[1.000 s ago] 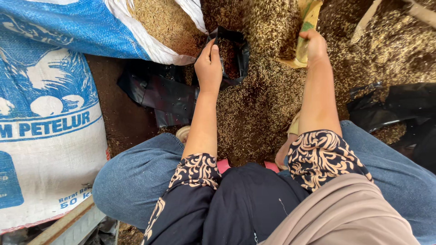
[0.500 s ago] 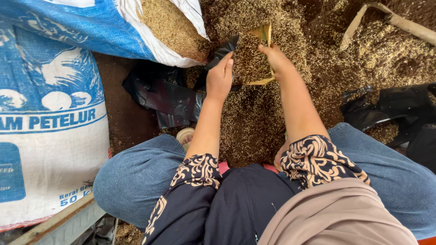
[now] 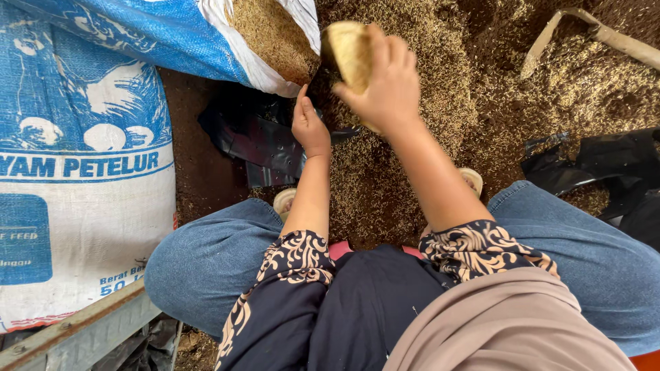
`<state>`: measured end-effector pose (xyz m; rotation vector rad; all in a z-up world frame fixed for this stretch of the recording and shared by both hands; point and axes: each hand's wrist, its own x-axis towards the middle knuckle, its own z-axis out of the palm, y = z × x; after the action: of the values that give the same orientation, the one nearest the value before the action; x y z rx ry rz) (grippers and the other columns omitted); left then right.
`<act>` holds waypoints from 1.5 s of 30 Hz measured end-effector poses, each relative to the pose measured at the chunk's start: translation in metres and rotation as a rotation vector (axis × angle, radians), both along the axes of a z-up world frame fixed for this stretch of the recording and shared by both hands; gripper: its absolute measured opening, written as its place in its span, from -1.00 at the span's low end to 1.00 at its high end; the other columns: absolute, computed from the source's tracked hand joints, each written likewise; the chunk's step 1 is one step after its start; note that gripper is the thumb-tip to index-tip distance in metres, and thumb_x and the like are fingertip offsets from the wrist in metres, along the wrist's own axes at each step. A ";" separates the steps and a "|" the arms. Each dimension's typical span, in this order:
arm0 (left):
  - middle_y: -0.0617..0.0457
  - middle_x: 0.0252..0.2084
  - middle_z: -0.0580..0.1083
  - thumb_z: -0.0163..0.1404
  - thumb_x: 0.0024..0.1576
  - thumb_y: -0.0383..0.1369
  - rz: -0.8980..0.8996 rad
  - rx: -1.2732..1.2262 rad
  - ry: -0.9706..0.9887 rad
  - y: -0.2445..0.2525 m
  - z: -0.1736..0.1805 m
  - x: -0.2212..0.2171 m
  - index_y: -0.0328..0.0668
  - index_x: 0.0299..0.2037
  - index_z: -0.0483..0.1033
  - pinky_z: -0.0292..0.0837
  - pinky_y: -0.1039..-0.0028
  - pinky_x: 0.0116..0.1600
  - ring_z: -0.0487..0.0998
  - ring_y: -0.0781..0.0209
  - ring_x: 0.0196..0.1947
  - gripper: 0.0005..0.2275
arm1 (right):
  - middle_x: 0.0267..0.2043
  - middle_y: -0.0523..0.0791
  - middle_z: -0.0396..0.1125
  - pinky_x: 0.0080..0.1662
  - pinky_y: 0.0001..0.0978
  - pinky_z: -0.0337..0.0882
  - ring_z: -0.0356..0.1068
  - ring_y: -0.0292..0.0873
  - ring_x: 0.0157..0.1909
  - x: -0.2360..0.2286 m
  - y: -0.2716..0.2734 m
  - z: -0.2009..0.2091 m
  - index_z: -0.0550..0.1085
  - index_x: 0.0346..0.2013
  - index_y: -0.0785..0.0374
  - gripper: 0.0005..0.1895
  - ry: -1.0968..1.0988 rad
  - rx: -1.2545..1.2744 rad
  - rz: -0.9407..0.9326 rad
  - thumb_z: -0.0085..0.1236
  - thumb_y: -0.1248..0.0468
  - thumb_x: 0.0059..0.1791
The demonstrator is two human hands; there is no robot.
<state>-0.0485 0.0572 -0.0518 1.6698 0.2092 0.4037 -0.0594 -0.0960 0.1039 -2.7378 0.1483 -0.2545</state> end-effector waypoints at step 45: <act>-0.06 0.01 0.62 -0.12 0.34 -0.25 -0.024 0.039 0.096 0.002 -0.009 0.017 -0.23 0.14 0.55 0.50 0.39 0.05 0.65 0.15 -0.07 -0.69 | 0.38 0.09 0.07 0.24 0.10 0.35 0.21 0.14 0.35 -0.001 -0.036 -0.019 0.02 0.50 0.12 0.02 -0.144 0.349 0.126 0.41 0.20 -0.12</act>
<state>-0.0315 0.0591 -0.0613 1.7303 0.2536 0.3118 -0.0599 -0.1320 0.0845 -2.3626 -0.0190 -0.3526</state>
